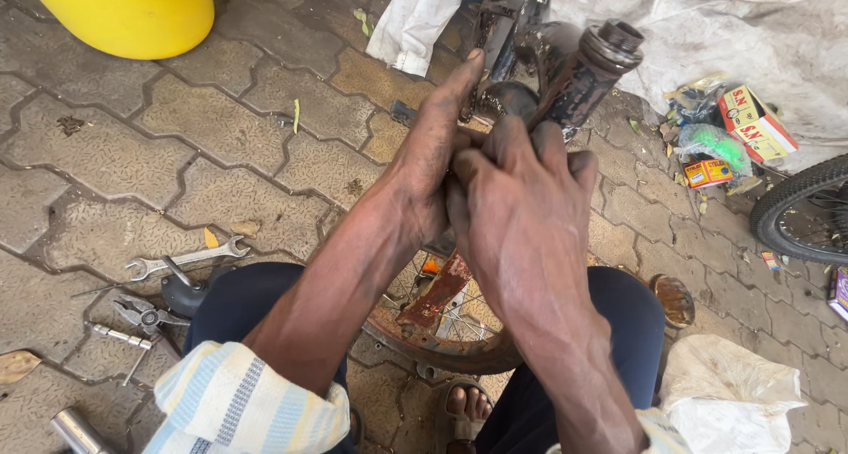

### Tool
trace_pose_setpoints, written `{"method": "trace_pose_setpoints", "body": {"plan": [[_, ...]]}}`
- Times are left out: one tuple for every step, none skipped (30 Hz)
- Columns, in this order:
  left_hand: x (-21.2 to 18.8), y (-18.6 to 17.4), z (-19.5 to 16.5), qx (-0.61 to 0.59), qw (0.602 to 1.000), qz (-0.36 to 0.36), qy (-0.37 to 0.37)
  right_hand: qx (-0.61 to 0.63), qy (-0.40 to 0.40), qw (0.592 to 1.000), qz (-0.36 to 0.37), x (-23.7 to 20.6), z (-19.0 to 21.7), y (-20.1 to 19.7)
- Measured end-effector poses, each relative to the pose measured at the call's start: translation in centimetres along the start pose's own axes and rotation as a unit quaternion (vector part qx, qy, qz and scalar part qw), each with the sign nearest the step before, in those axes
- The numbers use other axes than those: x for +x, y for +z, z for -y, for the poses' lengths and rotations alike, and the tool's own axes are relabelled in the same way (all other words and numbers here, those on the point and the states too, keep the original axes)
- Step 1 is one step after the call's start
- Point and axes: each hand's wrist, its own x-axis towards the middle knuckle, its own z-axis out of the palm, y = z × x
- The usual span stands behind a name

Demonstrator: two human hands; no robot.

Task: The person retrieves ball bearings from a cloth bag and places them one by one into the head tube of a bicycle fork. They then insert a metal cone and adjust the components by hand.

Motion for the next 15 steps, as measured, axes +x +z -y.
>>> {"method": "trace_pose_setpoints", "body": {"plan": [[0.0,0.0,0.0,0.016,1.000,-0.006,0.008,0.008,0.002,1.000,-0.003,0.0,0.0,0.0],[0.1,-0.1,0.0,0.032,0.999,-0.012,0.017,0.015,0.005,1.000,-0.006,0.1,-0.1,0.0],[0.2,-0.1,0.1,0.018,0.999,0.000,0.027,0.023,0.003,0.999,-0.024,0.0,-0.2,0.1],[0.2,-0.1,0.1,0.003,0.999,0.012,0.036,0.032,0.000,0.999,-0.040,-0.1,-0.2,0.2],[0.2,-0.1,0.2,-0.012,0.999,0.022,0.043,0.042,0.000,0.998,-0.055,-0.4,-0.3,0.3],[0.3,0.0,0.2,-0.008,0.999,0.024,0.039,0.069,0.012,0.995,-0.069,-0.8,-0.4,0.3],[0.3,0.0,0.2,-0.005,0.999,0.025,0.036,0.097,0.024,0.992,-0.084,-1.2,-0.6,0.4],[0.3,0.0,0.2,-0.001,0.999,0.025,0.033,0.126,0.036,0.987,-0.097,-1.5,-0.7,0.6],[0.3,-0.1,0.3,0.004,1.000,0.005,0.020,0.107,0.030,0.989,-0.094,-1.5,-0.8,1.1],[0.2,-0.1,0.4,0.010,1.000,-0.016,0.007,0.089,0.026,0.992,-0.091,-1.6,-0.8,1.5],[0.1,-0.1,0.5,0.017,0.999,-0.035,-0.005,0.069,0.020,0.993,-0.089,-1.6,-1.0,1.9],[0.2,-0.1,0.4,0.010,1.000,-0.028,-0.001,0.082,0.023,0.992,-0.095,-1.8,-1.2,2.2],[0.2,-0.1,0.3,0.002,1.000,-0.023,0.000,0.096,0.026,0.990,-0.098,-2.1,-1.3,2.4],[0.2,-0.1,0.3,-0.008,1.000,-0.017,0.001,0.110,0.029,0.989,-0.099,-2.5,-1.5,2.6],[0.2,-0.1,0.3,0.007,0.999,-0.023,0.024,0.159,0.033,0.979,-0.124,-2.8,-1.7,2.9]]}}
